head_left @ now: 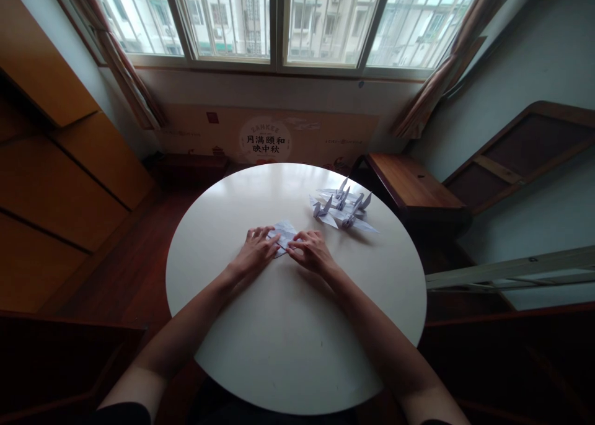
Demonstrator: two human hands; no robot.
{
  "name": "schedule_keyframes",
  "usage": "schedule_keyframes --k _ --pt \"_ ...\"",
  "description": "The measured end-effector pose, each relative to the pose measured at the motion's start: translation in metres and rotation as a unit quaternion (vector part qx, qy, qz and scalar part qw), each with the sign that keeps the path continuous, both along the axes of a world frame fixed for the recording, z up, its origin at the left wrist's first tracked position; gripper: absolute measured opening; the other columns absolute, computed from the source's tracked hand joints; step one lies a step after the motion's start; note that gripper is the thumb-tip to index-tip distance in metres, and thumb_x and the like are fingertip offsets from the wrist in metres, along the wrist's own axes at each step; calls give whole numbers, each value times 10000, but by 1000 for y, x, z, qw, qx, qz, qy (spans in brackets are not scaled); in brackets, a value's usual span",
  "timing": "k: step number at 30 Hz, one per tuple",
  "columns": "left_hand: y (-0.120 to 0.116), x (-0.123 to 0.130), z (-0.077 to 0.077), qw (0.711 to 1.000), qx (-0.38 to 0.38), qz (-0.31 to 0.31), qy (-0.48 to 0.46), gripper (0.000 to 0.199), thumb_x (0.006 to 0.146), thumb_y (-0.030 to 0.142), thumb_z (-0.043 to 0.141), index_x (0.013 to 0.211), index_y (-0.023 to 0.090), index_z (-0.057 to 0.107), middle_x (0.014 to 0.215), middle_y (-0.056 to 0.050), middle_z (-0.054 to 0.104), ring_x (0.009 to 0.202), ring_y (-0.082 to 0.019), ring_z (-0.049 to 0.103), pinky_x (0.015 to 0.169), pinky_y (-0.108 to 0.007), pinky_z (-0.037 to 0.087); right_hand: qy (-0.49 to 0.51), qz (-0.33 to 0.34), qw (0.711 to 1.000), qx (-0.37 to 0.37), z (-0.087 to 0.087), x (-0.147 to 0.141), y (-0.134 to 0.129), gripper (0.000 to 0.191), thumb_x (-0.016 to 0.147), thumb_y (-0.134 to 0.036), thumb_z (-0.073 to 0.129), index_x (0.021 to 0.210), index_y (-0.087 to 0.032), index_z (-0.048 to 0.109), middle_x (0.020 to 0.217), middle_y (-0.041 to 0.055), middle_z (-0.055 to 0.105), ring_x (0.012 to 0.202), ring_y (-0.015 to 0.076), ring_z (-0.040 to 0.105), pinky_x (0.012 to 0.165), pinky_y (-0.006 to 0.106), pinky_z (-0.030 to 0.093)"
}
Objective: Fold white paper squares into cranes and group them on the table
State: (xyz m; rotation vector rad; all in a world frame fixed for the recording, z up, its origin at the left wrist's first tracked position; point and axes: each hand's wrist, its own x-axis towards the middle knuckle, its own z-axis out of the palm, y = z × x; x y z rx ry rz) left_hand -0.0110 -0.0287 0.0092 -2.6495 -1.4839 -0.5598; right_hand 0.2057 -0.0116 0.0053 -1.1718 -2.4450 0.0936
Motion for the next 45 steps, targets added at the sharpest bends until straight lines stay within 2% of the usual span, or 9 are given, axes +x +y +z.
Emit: schedule_keyframes --k 3,9,17,24,28,33,38,41,45 --pt "2 0 -4 998 -23 -65 -11 328 954 363 485 1265 316 579 1210 -66 578 1114 -244 504 952 -399 402 -2 -22 1000 -4 2 -2 -1 279 925 -423 525 1043 -263 720 945 61 666 847 201 551 799 349 339" --pt "6 0 -9 988 -38 -146 -36 304 957 305 490 1237 327 607 1261 -60 567 1132 -218 525 990 -375 414 10 -212 977 13 -1 3 4 302 908 -416 536 1001 -181 702 1000 121 616 941 271 489 794 384 337" --pt "8 -1 -13 987 -38 -151 -39 297 944 287 513 1219 300 624 1277 -72 567 1134 -225 539 1004 -387 420 28 -246 968 -42 -10 6 9 270 836 -396 633 1027 -211 682 1038 97 622 963 276 500 798 377 352" --pt "7 0 -10 987 -45 -149 -41 286 944 293 509 1203 285 631 1280 -73 568 1131 -229 545 995 -388 428 119 -183 975 -35 -13 6 12 137 849 -206 584 969 -203 650 962 69 669 929 244 573 814 363 385" --pt "7 -1 -7 987 -52 -141 -57 285 945 321 509 1200 264 624 1281 -73 573 1131 -230 555 1012 -405 414 187 -68 978 -53 -15 3 13 106 824 -127 569 855 -203 635 950 61 681 941 223 603 856 356 422" --pt "9 -3 -6 985 -76 -121 -102 328 909 357 566 1213 232 576 1217 -76 598 1116 -226 571 994 -379 439 172 54 982 -57 -17 0 8 132 801 -109 584 861 -210 644 1116 75 671 1071 217 585 940 375 410" --pt "12 -3 -15 990 -71 -98 -77 531 901 348 559 1394 204 423 1395 -112 484 1300 -252 447 1075 -390 376 127 51 988 -70 -10 1 5 151 804 -115 577 891 -213 653 1097 58 692 1110 207 574 978 373 368" --pt "13 -3 -21 992 -77 -92 -27 504 934 352 487 1417 224 422 1474 -97 421 1396 -273 322 1120 -432 308 107 43 992 -60 -7 1 5 138 837 -150 567 884 -214 679 1024 56 712 1084 204 584 979 370 354" --pt "14 -2 -24 995 -80 -53 2 510 943 419 453 1427 264 410 1498 -68 399 1413 -297 289 1146 -538 198 92 20 994 -51 -7 3 7 144 859 -180 565 883 -215 702 940 47 720 1010 204 596 941 371 357"
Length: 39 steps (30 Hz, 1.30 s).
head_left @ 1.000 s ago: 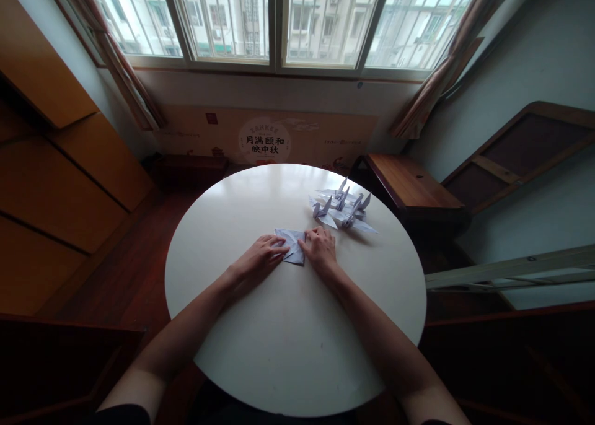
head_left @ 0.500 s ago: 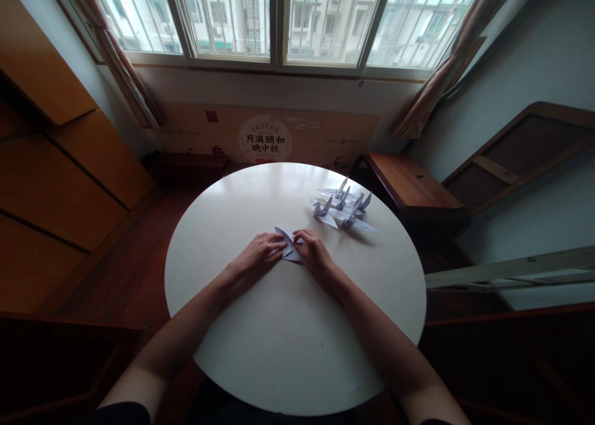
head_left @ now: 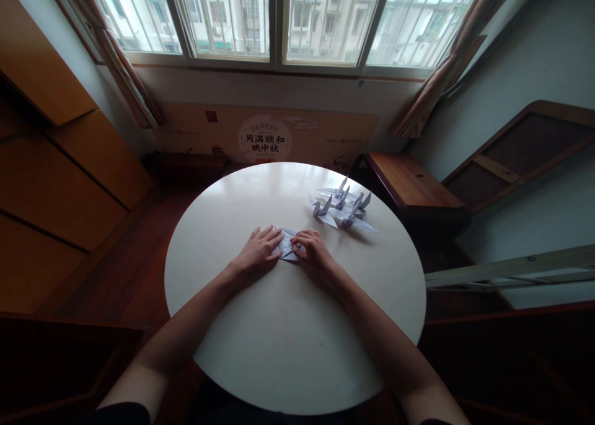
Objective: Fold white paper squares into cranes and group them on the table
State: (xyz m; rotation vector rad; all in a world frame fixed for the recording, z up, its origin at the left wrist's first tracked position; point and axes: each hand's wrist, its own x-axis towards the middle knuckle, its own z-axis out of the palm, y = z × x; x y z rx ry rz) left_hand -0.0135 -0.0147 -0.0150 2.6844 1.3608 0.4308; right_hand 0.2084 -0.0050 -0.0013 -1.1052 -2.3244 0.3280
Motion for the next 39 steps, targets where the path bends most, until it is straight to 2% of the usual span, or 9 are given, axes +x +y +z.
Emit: schedule_keyframes --k 6,10,14,18,22,26,29,34,39 --pt "3 -7 6 999 8 49 13 486 933 415 472 1395 266 454 1485 -75 418 1401 -313 310 1145 -605 117 -8 6 1000 0 -6 4 3 218 830 -125 577 964 -228 715 1076 48 706 1061 210 566 959 390 352" --pt "3 -13 14 997 0 79 12 517 909 487 506 1358 231 502 1463 -115 442 1390 -358 310 1116 -657 109 -31 51 998 -3 -6 6 2 339 826 -316 672 1156 -242 662 1242 77 639 1186 249 506 1008 433 339" --pt "2 -15 16 1000 -7 -3 -4 494 930 490 476 1372 270 486 1459 -90 452 1432 -330 224 1127 -643 60 -44 61 997 4 -4 5 0 392 826 -406 680 1186 -255 652 1265 77 627 1228 262 491 1027 446 342" --pt "0 -11 15 995 -39 -82 -29 560 896 506 544 1402 287 447 1440 -93 476 1402 -300 313 1147 -588 93 -41 71 996 31 -2 4 0 279 890 -366 607 1138 -265 683 1230 64 654 1242 254 505 1031 440 351" --pt "-2 -8 19 993 -33 -96 -56 510 880 448 595 1357 292 502 1399 -82 523 1356 -287 395 1149 -542 152 -28 72 996 39 -1 3 1 216 926 -308 558 1074 -275 711 1150 64 699 1174 229 575 997 418 381" --pt "-1 -8 21 993 -14 -96 -62 476 888 244 575 1356 288 500 1352 -68 569 1298 -243 473 1145 -503 199 22 51 998 30 -2 4 4 236 960 -326 502 1023 -264 720 1057 57 732 1051 190 645 947 370 411" --pt "1 -8 18 992 13 -81 -94 359 924 191 497 1260 284 583 1220 -49 661 1118 -195 613 1085 -454 331 64 31 997 22 -2 4 3 288 977 -354 454 985 -235 716 983 60 741 961 185 667 923 364 423" --pt "0 -5 18 964 21 -20 -265 300 949 315 499 1207 221 617 1117 -84 704 978 -208 676 867 -365 523 160 17 987 17 4 3 -2 475 953 -446 451 1378 -235 452 1196 109 655 1080 234 609 934 409 453" --pt "4 -4 22 905 -100 24 -413 697 877 410 601 1455 153 309 1102 -111 687 846 -202 691 716 -314 574 231 19 972 -30 5 -3 -6 713 891 -431 546 1489 -239 209 1129 103 653 1001 240 621 886 414 490"
